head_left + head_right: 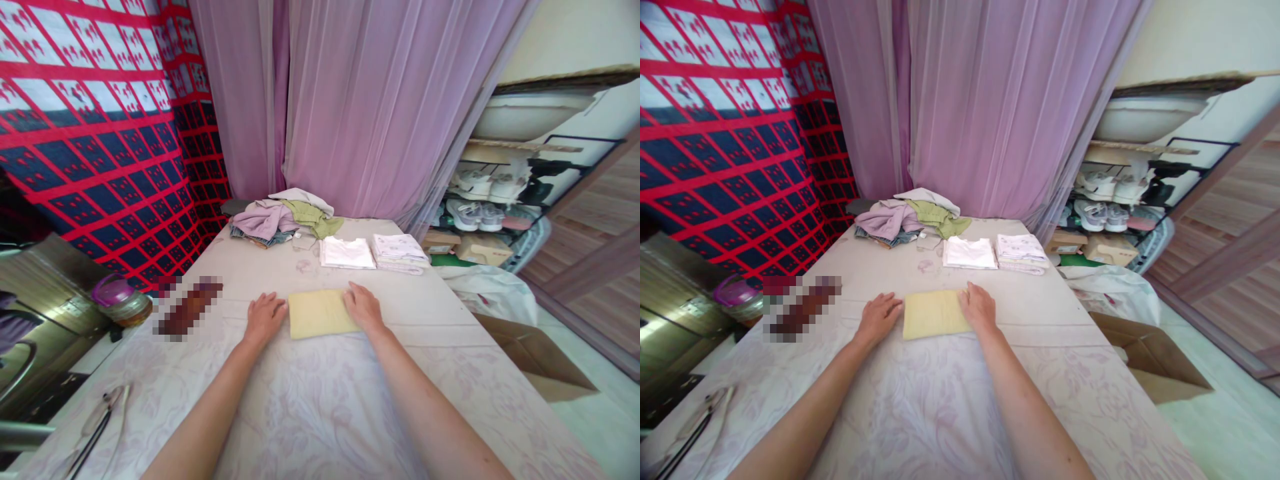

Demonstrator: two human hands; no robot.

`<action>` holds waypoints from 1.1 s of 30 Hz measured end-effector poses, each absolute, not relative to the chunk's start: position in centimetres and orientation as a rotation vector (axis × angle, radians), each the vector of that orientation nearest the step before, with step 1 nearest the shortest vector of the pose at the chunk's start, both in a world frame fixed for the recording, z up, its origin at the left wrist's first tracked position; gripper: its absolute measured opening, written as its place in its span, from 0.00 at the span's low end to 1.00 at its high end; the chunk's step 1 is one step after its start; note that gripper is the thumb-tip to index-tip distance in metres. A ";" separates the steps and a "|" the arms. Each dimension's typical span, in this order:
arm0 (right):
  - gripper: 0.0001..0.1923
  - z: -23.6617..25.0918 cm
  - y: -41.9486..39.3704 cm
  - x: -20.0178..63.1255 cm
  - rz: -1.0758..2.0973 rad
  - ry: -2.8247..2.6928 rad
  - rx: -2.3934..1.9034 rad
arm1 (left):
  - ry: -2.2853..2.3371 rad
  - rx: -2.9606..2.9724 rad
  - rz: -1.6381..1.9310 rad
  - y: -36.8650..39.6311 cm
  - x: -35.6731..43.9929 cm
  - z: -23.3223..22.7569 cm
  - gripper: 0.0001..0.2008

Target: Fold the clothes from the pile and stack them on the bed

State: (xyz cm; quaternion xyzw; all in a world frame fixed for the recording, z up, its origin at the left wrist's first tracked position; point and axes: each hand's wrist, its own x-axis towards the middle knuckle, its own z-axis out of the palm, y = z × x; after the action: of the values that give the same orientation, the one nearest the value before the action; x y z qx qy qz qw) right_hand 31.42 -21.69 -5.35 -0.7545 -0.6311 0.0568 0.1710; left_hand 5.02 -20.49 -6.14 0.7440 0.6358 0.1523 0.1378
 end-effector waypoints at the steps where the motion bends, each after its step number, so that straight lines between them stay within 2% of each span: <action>1: 0.23 -5.1 -21.1 31.7 0.188 -1.785 -2.177 | 1.833 2.136 0.428 -20.5 5.4 -5.9 0.17; 6: 0.15 -4.5 -19.9 32.5 0.240 -1.798 -2.204 | 1.875 2.029 0.480 -20.0 7.8 -5.0 0.17; 13: 0.13 -5.6 -21.5 31.8 0.081 -1.732 -2.192 | 1.983 2.026 0.496 -20.0 9.0 -5.5 0.10; 19: 0.21 -5.4 -21.8 31.1 0.024 -1.735 -2.002 | 1.885 2.225 0.484 -20.2 10.1 -3.9 0.23; 23: 0.23 -5.3 -22.4 29.7 0.120 -2.035 -1.815 | 1.586 2.512 0.406 -20.4 12.5 -4.1 0.24; 26: 0.25 -5.7 -23.2 29.0 0.239 -2.186 -1.844 | 1.607 2.492 0.287 -20.9 13.3 -5.5 0.26; 33: 0.29 -6.1 -23.6 29.0 0.298 -2.225 -1.852 | 1.733 2.470 0.277 -21.7 13.1 -6.8 0.28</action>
State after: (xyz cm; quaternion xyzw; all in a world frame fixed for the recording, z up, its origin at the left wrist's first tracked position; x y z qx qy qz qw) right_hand 28.97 -23.59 -6.09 -0.6322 -0.7594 0.1017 0.1156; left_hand 13.06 -21.73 -6.76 0.8139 0.5711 0.0912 0.0559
